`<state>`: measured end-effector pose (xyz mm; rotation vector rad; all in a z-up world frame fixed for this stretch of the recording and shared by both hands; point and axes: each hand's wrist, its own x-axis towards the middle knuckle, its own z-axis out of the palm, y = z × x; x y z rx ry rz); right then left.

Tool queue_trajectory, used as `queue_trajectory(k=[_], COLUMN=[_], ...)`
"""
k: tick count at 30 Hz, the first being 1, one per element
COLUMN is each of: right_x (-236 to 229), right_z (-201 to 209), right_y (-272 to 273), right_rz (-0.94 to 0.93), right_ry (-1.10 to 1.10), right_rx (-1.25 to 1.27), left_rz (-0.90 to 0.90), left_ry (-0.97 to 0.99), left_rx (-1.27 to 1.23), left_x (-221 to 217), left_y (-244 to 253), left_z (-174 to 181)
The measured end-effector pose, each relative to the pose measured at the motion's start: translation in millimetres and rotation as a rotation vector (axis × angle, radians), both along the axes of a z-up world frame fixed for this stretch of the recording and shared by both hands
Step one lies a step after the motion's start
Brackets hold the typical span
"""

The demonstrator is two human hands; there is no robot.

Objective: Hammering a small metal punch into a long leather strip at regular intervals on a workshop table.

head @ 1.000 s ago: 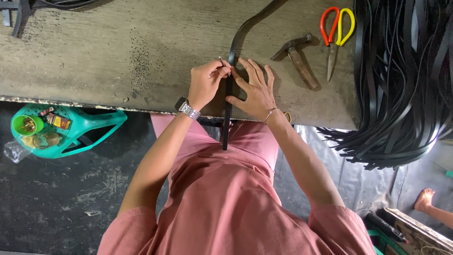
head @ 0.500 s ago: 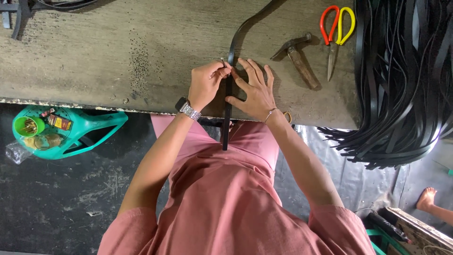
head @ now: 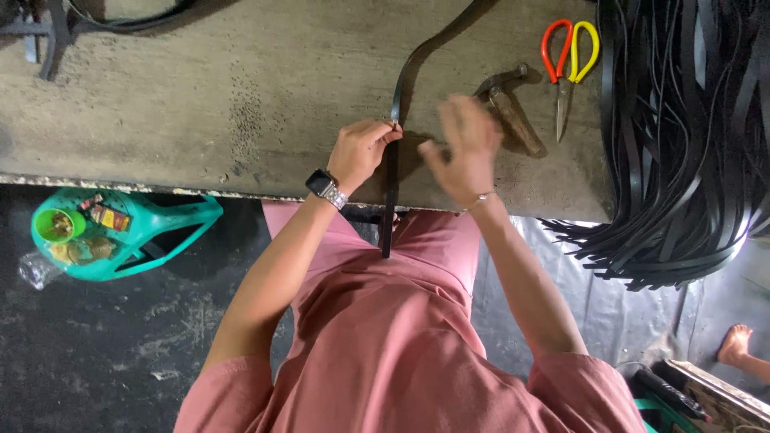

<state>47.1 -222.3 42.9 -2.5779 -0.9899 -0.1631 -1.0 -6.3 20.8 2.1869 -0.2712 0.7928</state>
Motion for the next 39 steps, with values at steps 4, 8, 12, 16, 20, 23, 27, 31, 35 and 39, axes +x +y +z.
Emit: queue_trajectory(k=[4, 8, 12, 16, 20, 23, 27, 31, 35, 39], right_x=[29.9, 46.7, 24.4, -22.6, -55.4, -50.0, -47.4, -55.2, -42.1, -53.0], right_z=[-26.3, -55.0, -6.7, 67.8, 72.1, 64.7, 91.1, 153.7, 103.8, 95.1], right_y=[-58.5, -95.3, -76.8, -36.9, -5.3, 4.3, 4.0, -6.8, 0.3, -7.1], right_rz=[-0.450, -0.452, -0.505, -0.224, -0.413, -0.244, -0.187, -0.266, -0.043, -0.216], right_ry=[-0.258, -0.338, 0.071, 0.107, 0.119, 0.381, 0.366, 0.150, 0.230, 0.520], right_rx=[-0.265, -0.466, -0.219, 0.164, -0.027, -0.100, -0.023, 0.314, -0.389, 0.160], left_rz=[-0.016, -0.003, -0.044, -0.007, 0.021, 0.007, 0.041, 0.030, 0.034, 0.051], left_ry=[-0.016, -0.027, -0.023, -0.019, -0.036, -0.025, 0.012, -0.016, 0.001, 0.024], left_rx=[0.074, 0.136, 0.047, 0.098, 0.173, 0.172, 0.183, 0.167, 0.183, 0.179], left_x=[-1.1, -2.2, -4.4, -3.0, -2.9, -4.0, -11.6, -3.4, -3.4, -13.5], left_y=[-0.4, -0.7, -0.9, -1.9, -2.3, 0.6, -3.5, -2.7, -2.5, 2.6], left_z=[-4.5, -14.8, -8.2, -18.0, -16.3, -19.6, -14.3, -19.6, -25.6, -31.3])
